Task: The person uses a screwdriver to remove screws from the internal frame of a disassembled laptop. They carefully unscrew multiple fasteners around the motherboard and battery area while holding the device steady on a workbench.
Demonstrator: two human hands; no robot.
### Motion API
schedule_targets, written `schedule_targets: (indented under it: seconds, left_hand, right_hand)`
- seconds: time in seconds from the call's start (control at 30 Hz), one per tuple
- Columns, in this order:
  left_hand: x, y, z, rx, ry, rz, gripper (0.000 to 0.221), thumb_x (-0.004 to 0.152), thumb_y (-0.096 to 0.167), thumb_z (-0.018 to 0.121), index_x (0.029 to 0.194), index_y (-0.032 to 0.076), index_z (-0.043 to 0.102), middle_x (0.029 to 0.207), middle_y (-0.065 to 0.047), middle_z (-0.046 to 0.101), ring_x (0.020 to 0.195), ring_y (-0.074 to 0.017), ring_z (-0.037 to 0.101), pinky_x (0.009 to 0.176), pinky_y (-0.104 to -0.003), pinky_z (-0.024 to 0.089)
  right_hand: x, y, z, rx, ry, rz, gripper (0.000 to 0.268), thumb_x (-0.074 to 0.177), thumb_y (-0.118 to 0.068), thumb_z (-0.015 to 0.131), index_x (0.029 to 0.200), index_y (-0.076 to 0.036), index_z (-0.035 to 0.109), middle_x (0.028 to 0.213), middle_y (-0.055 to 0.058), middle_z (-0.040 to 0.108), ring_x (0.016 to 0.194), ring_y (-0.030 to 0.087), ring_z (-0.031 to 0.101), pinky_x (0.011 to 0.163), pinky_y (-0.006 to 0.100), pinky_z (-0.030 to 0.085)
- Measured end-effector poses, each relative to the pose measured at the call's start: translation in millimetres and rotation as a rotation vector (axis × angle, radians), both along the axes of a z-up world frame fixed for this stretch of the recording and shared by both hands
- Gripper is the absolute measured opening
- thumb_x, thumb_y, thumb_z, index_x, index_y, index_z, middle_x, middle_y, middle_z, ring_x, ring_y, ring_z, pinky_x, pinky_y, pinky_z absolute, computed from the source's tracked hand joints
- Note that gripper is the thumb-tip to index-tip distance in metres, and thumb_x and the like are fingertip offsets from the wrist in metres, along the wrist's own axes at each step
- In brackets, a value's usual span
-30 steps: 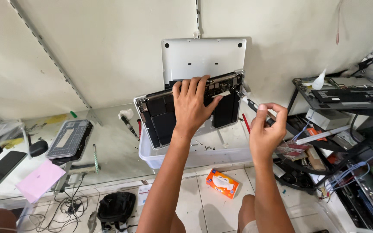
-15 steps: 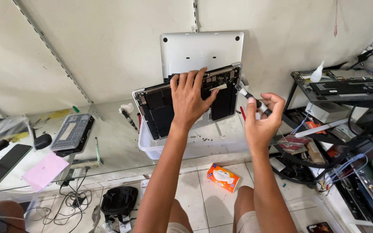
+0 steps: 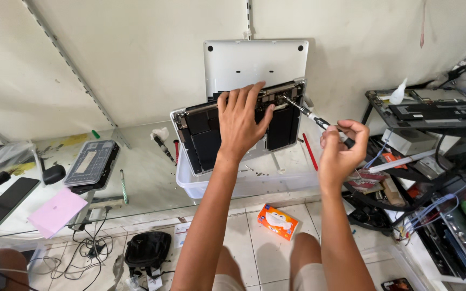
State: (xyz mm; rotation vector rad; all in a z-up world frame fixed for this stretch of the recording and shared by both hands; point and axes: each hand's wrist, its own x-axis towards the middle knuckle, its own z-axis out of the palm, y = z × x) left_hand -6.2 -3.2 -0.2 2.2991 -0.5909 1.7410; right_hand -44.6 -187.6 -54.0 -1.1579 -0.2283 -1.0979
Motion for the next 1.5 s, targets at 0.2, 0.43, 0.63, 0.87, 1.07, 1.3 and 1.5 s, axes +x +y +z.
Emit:
schedule_targets:
  seconds: [0.2, 0.43, 0.63, 0.87, 1.07, 1.3, 1.5]
  left_hand:
    - [-10, 3, 7, 0.006, 0.010, -0.063, 0.029, 0.095, 0.027, 0.066, 0.121, 0.019, 0.059, 0.106, -0.002, 0.063, 0.099, -0.0187, 0.057, 0.096, -0.038, 0.035]
    - [-12, 5, 7, 0.048, 0.008, -0.065, 0.012, 0.097, 0.024, 0.061, 0.109, 0.025, 0.058, 0.112, 0.001, 0.061, 0.102, -0.0186, 0.056, 0.096, -0.038, 0.035]
    - [-7, 4, 5, 0.000, -0.032, -0.091, 0.006, 0.098, 0.024, 0.060, 0.102, 0.022, 0.056, 0.106, 0.000, 0.063, 0.098, -0.0196, 0.058, 0.095, -0.038, 0.036]
    - [-8, 2, 5, -0.012, -0.072, -0.102, 0.005, 0.099, 0.022, 0.056, 0.099, 0.018, 0.053, 0.103, -0.001, 0.064, 0.095, -0.0193, 0.058, 0.094, -0.037, 0.036]
    - [-9, 0, 9, -0.055, -0.124, -0.110, 0.005, 0.096, 0.021, 0.059, 0.095, 0.017, 0.055, 0.097, -0.003, 0.066, 0.093, -0.0207, 0.062, 0.092, -0.037, 0.040]
    - [-81, 48, 35, -0.351, -0.075, -0.211, 0.004, 0.089, 0.013, 0.068, 0.090, 0.014, 0.064, 0.088, -0.005, 0.069, 0.084, -0.0279, 0.066, 0.083, -0.040, 0.049]
    - [-102, 203, -65, -0.585, 0.669, 0.299, 0.017, 0.080, 0.020, 0.058, 0.077, 0.015, 0.074, 0.073, -0.005, 0.073, 0.075, -0.0295, 0.071, 0.066, -0.042, 0.050]
  right_hand:
    - [-2, 4, 12, 0.098, 0.010, 0.227, 0.016, 0.092, 0.004, 0.055, 0.107, 0.000, 0.051, 0.082, 0.012, 0.051, 0.053, 0.011, 0.046, 0.053, 0.027, 0.043]
    - [1, 2, 10, 0.071, 0.045, 0.278, 0.012, 0.094, 0.000, 0.057, 0.106, 0.001, 0.053, 0.083, 0.012, 0.052, 0.056, 0.012, 0.048, 0.055, 0.027, 0.043]
    - [12, -4, 4, 0.201, 0.024, 0.383, 0.015, 0.097, -0.006, 0.056, 0.111, -0.002, 0.058, 0.089, 0.011, 0.055, 0.060, 0.013, 0.049, 0.057, 0.027, 0.045]
    - [20, 38, 61, -0.208, -0.009, 0.370, 0.023, 0.104, -0.008, 0.048, 0.121, 0.007, 0.052, 0.099, 0.018, 0.063, 0.068, 0.014, 0.059, 0.060, 0.026, 0.052]
    - [38, 48, 70, -0.688, -0.025, -0.016, 0.014, 0.107, -0.014, 0.042, 0.113, -0.004, 0.052, 0.109, 0.019, 0.069, 0.096, 0.041, 0.066, 0.081, 0.048, 0.052]
    - [40, 49, 65, -0.763, -0.050, -0.029, 0.011, 0.110, -0.014, 0.043, 0.113, -0.007, 0.051, 0.106, 0.017, 0.070, 0.092, 0.042, 0.066, 0.076, 0.048, 0.049]
    - [36, 52, 61, -0.733, 0.048, 0.061, 0.022, 0.114, -0.020, 0.039, 0.119, -0.006, 0.054, 0.085, 0.006, 0.062, 0.049, 0.019, 0.054, 0.048, 0.033, 0.043]
